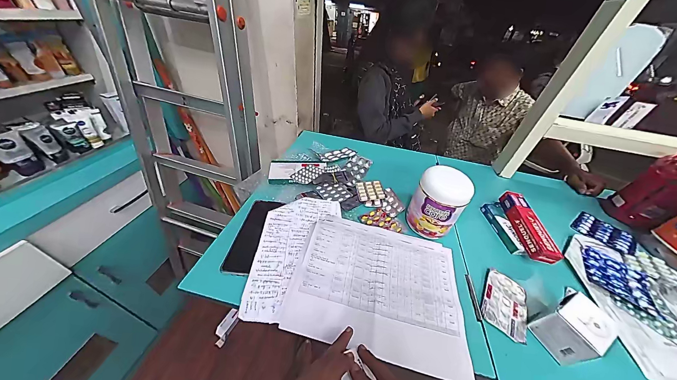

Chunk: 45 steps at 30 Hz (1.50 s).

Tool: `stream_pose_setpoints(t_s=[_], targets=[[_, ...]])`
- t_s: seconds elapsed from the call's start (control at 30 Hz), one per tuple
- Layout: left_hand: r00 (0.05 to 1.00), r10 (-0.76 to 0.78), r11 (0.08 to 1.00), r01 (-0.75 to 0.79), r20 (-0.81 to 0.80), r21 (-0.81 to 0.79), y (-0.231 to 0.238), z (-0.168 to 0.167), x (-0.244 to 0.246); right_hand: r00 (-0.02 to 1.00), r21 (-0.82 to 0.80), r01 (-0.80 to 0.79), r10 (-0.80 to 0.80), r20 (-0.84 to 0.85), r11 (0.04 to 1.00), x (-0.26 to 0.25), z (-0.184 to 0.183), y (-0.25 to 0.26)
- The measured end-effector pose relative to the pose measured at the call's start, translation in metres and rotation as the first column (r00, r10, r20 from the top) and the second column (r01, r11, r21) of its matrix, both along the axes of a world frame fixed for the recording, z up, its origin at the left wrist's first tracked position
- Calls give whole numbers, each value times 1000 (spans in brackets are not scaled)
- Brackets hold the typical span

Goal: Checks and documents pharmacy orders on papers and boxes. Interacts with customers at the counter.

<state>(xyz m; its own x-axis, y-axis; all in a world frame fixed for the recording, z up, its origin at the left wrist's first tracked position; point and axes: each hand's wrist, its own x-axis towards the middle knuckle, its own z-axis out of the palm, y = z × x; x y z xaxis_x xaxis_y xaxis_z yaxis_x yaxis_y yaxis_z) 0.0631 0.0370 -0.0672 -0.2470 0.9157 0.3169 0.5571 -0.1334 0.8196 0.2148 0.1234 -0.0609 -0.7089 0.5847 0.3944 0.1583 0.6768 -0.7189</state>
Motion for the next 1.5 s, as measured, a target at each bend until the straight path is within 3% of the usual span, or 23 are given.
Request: stream_pose_setpoints(t_s=[0.17, 0.4, 0.5, 0.67, 0.8, 0.9, 1.07, 1.23, 1.4, 1.5], targets=[[999, -13, 999, 15, 46, -31, 4, 5, -2, 999, -26, 38, -38, -21, 999, -4, -3, 4], [999, -19, 997, 17, -29, -78, 6, 6, -2, 997, -68, 5, -10, -75, 998, -7, -8, 8], [999, 11, 999, -12, -36, -35, 6, 1, 0, 995, -63, -16, 10, -94, 998, -6, -9, 8], [999, 31, 999, -31, 36, -14, 8, 7, 4, 990, -74, 118, -124, -70, 990, -5, -3, 9], [999, 51, 999, -51, 14, 19, 7, 8, 10, 983, -121, 91, -109, -145, 988, -4, -4, 7], [1000, -18, 999, 18, 4, -32, 8, 13, 9, 973, -130, 137, -158, -166, 982, -5, -5, 9], [998, 27, 997, -31, -50, -77, 8, 16, 10, 979, -130, 111, -131, -159, 985, -6, -7, 8], [997, 75, 997, -75, -6, -25, 7, 13, 13, 997, -49, 44, -47, -56, 998, -2, -5, 5], [996, 83, 989, -78, -33, 128, 8, 6, 12, 983, -26, 134, -129, 132, 991, 2, 7, 0], [999, -31, 967, 35, -22, 252, 9, 2, 10, 984, -18, 143, -140, 106, 990, 14, 23, 5]])
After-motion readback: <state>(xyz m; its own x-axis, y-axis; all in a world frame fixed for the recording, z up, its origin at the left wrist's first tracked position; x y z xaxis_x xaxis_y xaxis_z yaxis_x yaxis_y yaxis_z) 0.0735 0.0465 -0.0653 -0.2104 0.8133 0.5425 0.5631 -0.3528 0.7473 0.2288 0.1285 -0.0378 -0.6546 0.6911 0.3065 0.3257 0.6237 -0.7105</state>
